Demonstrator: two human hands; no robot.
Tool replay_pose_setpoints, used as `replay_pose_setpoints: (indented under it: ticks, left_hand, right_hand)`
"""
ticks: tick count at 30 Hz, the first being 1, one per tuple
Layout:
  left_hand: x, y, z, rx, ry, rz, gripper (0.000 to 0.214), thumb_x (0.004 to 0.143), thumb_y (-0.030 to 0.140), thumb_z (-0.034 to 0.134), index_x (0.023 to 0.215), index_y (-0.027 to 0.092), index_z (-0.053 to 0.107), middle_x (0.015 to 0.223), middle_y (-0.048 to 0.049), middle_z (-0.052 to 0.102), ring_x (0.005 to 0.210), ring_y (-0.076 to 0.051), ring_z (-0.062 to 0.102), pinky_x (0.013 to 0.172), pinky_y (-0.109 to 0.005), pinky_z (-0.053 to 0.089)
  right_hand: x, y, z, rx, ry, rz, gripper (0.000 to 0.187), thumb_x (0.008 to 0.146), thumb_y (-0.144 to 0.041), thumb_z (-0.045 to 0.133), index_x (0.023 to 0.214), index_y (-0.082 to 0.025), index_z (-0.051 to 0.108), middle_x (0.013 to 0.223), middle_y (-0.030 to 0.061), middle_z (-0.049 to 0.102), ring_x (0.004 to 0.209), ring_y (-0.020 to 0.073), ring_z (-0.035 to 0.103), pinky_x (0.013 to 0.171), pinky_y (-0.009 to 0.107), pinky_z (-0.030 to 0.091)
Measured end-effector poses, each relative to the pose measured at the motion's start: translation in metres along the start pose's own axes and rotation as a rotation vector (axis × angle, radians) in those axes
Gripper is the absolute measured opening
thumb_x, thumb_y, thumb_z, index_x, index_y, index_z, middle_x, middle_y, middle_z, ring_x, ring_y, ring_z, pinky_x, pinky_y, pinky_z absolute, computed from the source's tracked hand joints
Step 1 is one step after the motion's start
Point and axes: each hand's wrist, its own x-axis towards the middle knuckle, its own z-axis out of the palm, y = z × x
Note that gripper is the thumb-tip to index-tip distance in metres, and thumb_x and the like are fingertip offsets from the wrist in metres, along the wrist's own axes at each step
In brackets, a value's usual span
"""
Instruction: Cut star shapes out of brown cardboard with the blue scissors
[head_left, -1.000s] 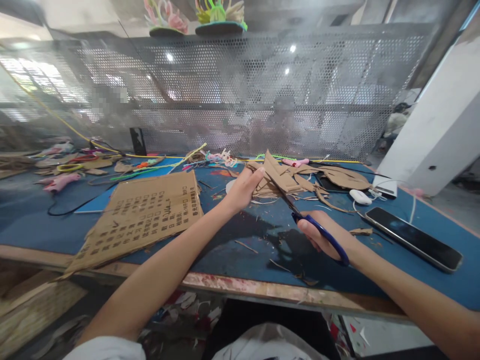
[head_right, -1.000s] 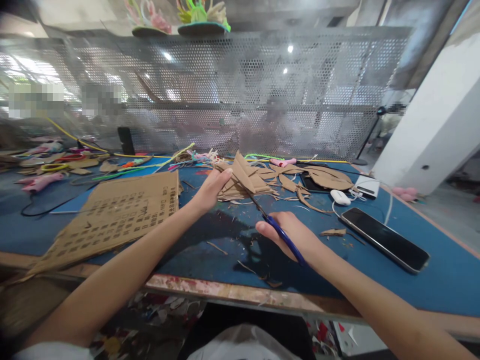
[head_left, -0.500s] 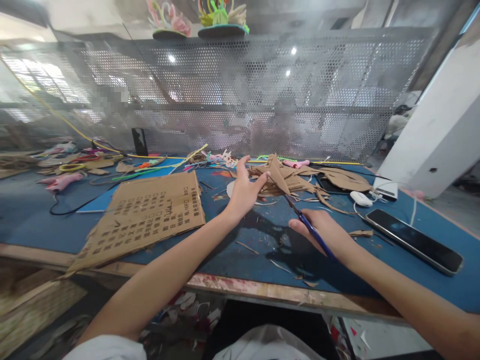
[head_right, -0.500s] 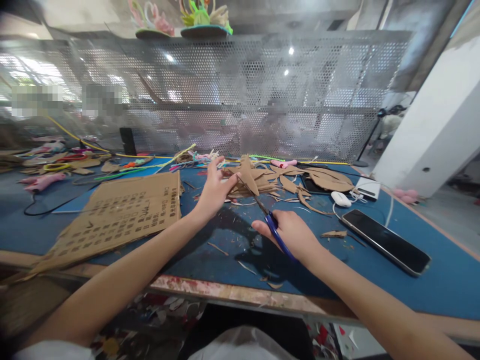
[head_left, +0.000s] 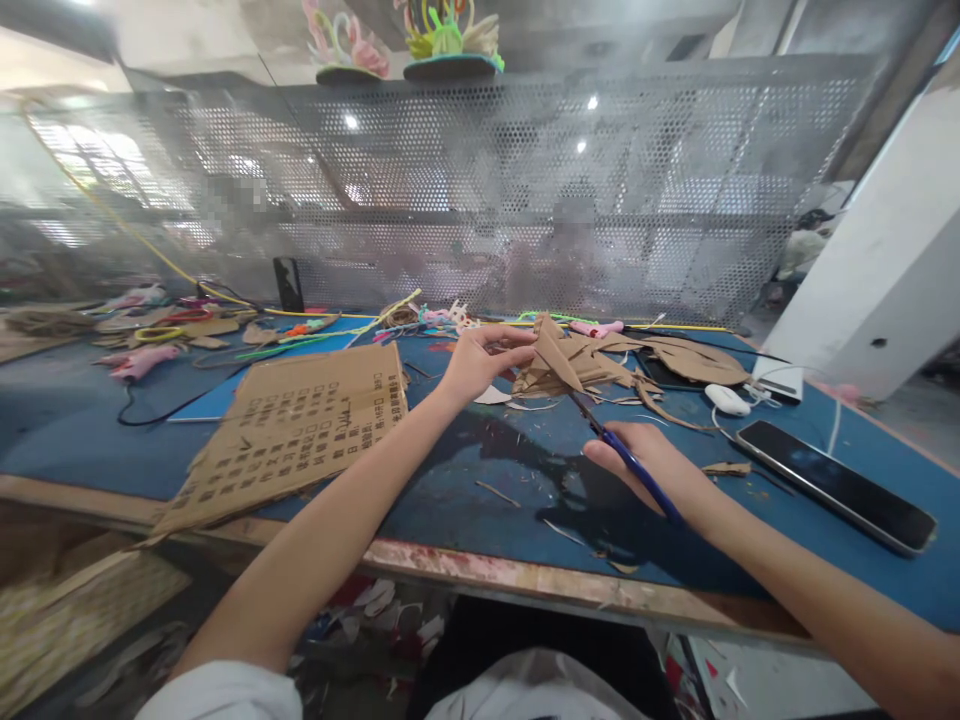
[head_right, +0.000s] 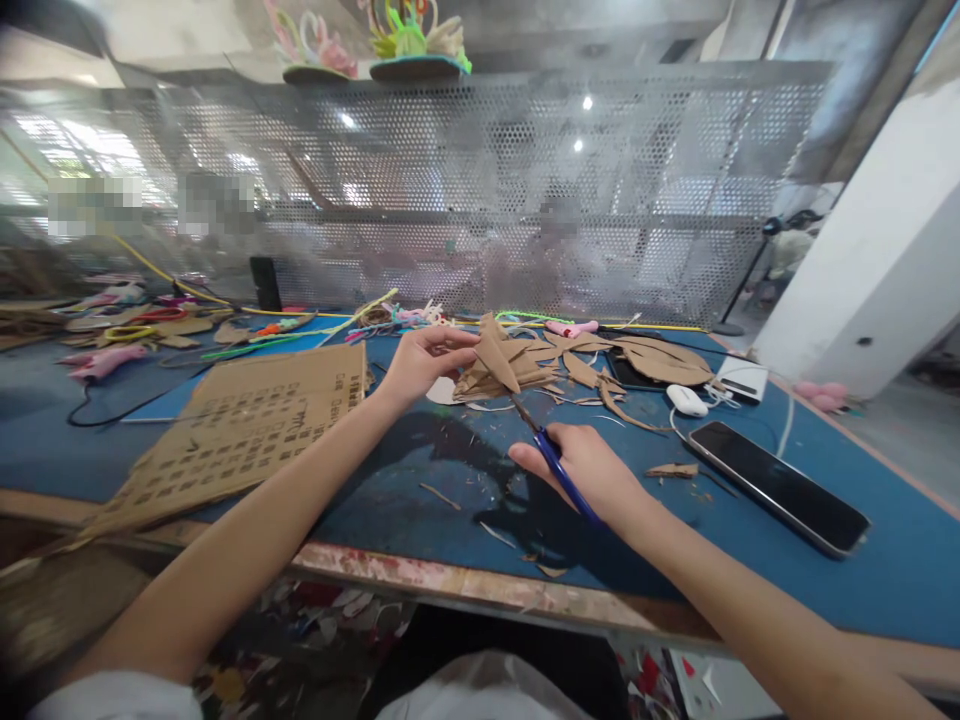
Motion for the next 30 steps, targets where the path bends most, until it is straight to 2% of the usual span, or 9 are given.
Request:
replay_pose_setpoints:
  ticks: [6,9,16,20,27,30]
  left_hand:
    - [0.004,-0.002,-0.012,-0.031,-0.026,0.07,0.036,0.052,0.039,0.084,0.076,0.014,0.074,0.067,-0.0035,0.07,0.054,-0.012,0.063,0.058,-0.028,0.058]
    - [0.004,-0.001,-0.015,-0.019,-0.026,0.129,0.034,0.051,0.039,0.085,0.072,0.015,0.074,0.067,-0.0034,0.07,0.054,-0.012,0.064,0.058,-0.027,0.057]
    - [0.007,-0.002,-0.024,0.05,-0.012,0.309,0.026,0.054,0.038,0.084,0.067,0.018,0.075,0.077,-0.0065,0.073,0.07,-0.015,0.067,0.064,-0.026,0.055]
    - [0.008,-0.003,-0.03,0.061,-0.04,0.3,0.026,0.056,0.038,0.083,0.071,0.018,0.076,0.073,-0.0059,0.072,0.064,-0.013,0.065,0.06,-0.026,0.054]
    - [0.007,0.003,-0.032,0.129,-0.07,0.296,0.025,0.058,0.039,0.083,0.071,0.019,0.076,0.074,-0.007,0.073,0.066,-0.016,0.067,0.062,-0.027,0.055]
    - [0.008,0.003,-0.032,0.159,-0.082,0.32,0.022,0.06,0.037,0.082,0.07,0.019,0.076,0.075,-0.0072,0.074,0.069,-0.016,0.067,0.065,-0.028,0.054]
  right_hand:
    - [0.0,0.001,0.0,-0.004,0.008,-0.031,0.06,0.081,-0.076,0.034,0.06,-0.021,0.042,0.055,0.0004,0.048,0.052,0.0129,0.038,0.052,0.027,0.027]
    - [-0.001,0.001,0.0,0.003,-0.006,-0.038,0.059,0.081,-0.075,0.035,0.06,-0.021,0.043,0.055,0.0002,0.048,0.052,0.0129,0.038,0.051,0.026,0.027]
    - [0.0,0.003,-0.003,0.028,-0.029,-0.082,0.063,0.08,-0.079,0.029,0.059,-0.02,0.041,0.053,-0.0005,0.046,0.051,0.0125,0.037,0.049,0.026,0.029]
    - [-0.001,0.002,-0.005,0.054,-0.063,-0.089,0.067,0.077,-0.083,0.022,0.058,-0.021,0.038,0.052,-0.0013,0.043,0.05,0.0119,0.036,0.048,0.026,0.029]
    - [-0.004,-0.001,-0.01,0.16,-0.134,-0.07,0.06,0.08,-0.078,0.029,0.062,-0.021,0.039,0.049,-0.0032,0.04,0.048,0.0109,0.035,0.046,0.025,0.027]
    - [-0.004,0.001,-0.013,0.227,-0.172,-0.111,0.059,0.08,-0.077,0.03,0.065,-0.021,0.04,0.054,-0.0029,0.042,0.049,0.0111,0.037,0.046,0.025,0.03]
